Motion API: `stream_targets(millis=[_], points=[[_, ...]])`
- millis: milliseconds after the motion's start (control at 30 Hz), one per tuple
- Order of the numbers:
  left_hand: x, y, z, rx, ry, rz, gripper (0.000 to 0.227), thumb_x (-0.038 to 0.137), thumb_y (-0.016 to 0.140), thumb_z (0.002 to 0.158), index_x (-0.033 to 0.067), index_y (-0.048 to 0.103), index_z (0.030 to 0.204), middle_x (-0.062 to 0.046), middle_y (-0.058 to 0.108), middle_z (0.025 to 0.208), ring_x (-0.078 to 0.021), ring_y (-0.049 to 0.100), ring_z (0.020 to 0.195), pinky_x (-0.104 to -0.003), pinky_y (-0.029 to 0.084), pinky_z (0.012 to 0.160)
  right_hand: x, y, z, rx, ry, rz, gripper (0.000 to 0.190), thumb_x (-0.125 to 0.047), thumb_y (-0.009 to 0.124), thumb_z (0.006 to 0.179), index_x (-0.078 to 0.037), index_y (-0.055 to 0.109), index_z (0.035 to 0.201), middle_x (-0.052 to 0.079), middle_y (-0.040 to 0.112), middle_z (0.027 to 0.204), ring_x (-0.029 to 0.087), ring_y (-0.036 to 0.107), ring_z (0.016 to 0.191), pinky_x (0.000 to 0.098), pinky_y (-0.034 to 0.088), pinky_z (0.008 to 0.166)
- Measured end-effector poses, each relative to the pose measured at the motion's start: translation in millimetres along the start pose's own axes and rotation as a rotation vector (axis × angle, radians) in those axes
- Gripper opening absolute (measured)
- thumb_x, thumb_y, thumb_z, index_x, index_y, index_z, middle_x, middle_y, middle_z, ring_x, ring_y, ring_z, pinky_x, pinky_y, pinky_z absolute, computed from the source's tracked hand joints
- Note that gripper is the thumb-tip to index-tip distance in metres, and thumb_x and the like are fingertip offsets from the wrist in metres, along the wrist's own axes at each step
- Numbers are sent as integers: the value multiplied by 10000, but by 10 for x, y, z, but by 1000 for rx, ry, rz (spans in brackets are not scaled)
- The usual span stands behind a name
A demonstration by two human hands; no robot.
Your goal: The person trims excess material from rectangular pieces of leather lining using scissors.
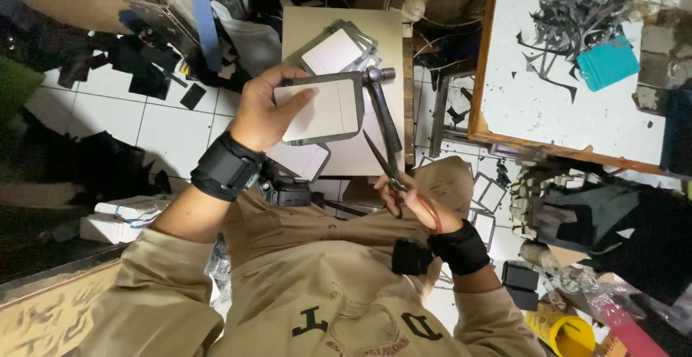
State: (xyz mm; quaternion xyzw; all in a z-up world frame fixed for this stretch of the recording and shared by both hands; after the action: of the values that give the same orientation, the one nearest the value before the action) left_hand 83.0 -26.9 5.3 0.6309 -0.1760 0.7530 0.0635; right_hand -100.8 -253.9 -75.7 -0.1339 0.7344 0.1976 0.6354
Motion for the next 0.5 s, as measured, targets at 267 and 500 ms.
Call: stream_targets(millis=[267,500], points=[[200,292,-185,-16,120,11,224,46,758,984,10,665,1185,-58,727,1098,-91,661,976,-247,557,857,-146,29,274,217,-184,-23,764,-724,448,996,-21,514,1287,-21,456,837,80,469,700,237,421,640],[274,330,-232,33,115,63,221,55,760,985,2,665,1177,-62,740,1055,-90,668,944,-246,551,820,-258,32,326,338,-239,-91,735,-685,486,1007,0,523,1270,-31,434,826,63,446,690,228,405,608]])
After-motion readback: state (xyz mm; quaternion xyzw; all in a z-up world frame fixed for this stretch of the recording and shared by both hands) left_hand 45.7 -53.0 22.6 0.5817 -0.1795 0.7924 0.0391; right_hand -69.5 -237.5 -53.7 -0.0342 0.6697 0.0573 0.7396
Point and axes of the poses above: each hand's wrist, its own z-axis towards the middle knuckle, its own y-axis out of the palm, x = y × z, the point moved 8 cm from there along z, towards the middle knuckle
